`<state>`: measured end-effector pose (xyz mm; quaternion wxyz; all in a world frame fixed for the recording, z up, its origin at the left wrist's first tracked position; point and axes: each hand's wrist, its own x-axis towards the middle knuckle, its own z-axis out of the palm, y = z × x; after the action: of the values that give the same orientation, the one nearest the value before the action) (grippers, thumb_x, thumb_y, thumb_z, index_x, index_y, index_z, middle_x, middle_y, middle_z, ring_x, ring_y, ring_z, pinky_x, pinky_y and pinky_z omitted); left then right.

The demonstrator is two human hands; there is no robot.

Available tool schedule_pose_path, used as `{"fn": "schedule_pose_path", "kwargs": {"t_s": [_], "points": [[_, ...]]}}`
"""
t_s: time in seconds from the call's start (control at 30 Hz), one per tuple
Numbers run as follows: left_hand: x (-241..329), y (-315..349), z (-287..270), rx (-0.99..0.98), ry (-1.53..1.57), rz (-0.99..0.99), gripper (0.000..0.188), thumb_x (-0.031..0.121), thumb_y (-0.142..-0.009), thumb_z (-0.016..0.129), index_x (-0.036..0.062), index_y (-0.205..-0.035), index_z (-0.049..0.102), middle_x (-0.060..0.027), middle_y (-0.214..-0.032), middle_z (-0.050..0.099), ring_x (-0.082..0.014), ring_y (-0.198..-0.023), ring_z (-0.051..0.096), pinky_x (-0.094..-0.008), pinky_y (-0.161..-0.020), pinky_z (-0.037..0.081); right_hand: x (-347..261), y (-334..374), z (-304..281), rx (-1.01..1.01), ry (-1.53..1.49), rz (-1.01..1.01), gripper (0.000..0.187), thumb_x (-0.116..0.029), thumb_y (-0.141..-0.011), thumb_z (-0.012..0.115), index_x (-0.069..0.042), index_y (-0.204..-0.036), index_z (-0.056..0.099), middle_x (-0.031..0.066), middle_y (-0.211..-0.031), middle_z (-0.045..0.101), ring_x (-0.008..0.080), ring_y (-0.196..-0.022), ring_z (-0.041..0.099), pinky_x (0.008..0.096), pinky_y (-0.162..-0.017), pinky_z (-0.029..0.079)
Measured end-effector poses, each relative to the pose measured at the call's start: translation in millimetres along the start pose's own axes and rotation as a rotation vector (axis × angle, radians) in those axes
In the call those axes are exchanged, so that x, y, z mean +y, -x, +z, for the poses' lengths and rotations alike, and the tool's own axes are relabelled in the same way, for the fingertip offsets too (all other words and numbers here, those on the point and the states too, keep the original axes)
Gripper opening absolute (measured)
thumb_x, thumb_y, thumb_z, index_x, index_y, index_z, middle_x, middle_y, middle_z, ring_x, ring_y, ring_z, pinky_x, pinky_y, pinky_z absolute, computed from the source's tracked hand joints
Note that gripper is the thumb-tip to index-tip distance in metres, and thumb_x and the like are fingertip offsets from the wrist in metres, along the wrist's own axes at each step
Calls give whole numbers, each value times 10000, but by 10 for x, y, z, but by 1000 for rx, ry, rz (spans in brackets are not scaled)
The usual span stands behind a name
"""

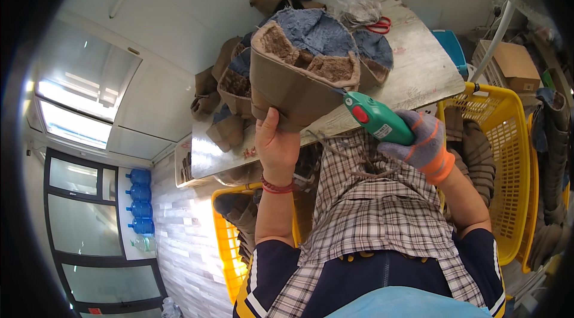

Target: The person uses a green electric knife to cut the upper part of a brown boot and then uses red-handled scissors to trim the interior lining. The person repeats this process on multiple boots, placing the cut pieces on the table and the finished boots into a yellow basket.

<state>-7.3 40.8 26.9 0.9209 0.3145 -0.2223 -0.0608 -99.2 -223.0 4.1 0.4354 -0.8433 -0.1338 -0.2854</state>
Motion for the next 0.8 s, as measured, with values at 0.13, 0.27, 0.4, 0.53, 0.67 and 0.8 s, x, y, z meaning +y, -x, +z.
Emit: {"fn": "schedule_pose_path", "kwargs": {"t_s": [0.13, 0.27, 0.4, 0.53, 0.67, 0.8], "points": [[-126, 11, -64, -48, -65, -7, 427, 29, -939, 506, 49, -1361, 446, -91, -1373, 489, -254, -1267, 458, -455, -1094, 334, -94, -34, 29, -14, -158, 118, 537, -410, -628, 850, -31, -961, 667, 124, -737, 672, 228, -637, 664, 312, -589, 522], [-242, 42, -138, -125, -239, 15, 400, 30, -932, 523, 24, -1329, 474, -109, -1339, 515, -250, -1246, 475, -430, -1069, 360, -114, -40, 47, -56, -249, 232, 547, -391, -662, 842, -10, -1007, 654, 123, -760, 682, 185, -655, 667, 288, -619, 528], [-311, 71, -297, -136, -609, 71, 335, 48, -917, 581, 8, -1249, 551, -101, -1280, 555, -199, -1132, 536, -366, -982, 406, -90, -25, 83, 4, -322, 304, 551, -366, -684, 837, 2, -1042, 636, 115, -785, 685, 154, -672, 656, 276, -624, 525], [-339, 57, -234, -158, -1148, 213, 296, 74, -898, 619, -3, -1182, 585, -135, -1205, 572, -261, -1096, 538, -376, -967, 394, -132, -43, 57, 16, -386, 427, 534, -341, -710, 827, 17, -1053, 628, 96, -797, 681, 118, -685, 632, 265, -620, 517], [-292, -12, -236, -396, -1630, 473, 263, 28, -861, 588, 11, -1122, 616, -198, -1200, 531, -409, -1167, 453, -483, -995, 359, -147, -65, 29, 29, -435, 494, 504, -322, -744, 806, 30, -1055, 625, 76, -793, 677, 93, -669, 608, 248, -606, 503], [-339, 30, -302, -565, -1768, 509, 317, -19, -791, 569, 28, -1097, 638, -207, -1224, 511, -451, -1200, 411, -557, -997, 338, -94, -73, -2, 55, -544, 595, 486, -325, -768, 788, 36, -1048, 625, 51, -767, 659, 67, -656, 588, 221, -579, 479]]}}
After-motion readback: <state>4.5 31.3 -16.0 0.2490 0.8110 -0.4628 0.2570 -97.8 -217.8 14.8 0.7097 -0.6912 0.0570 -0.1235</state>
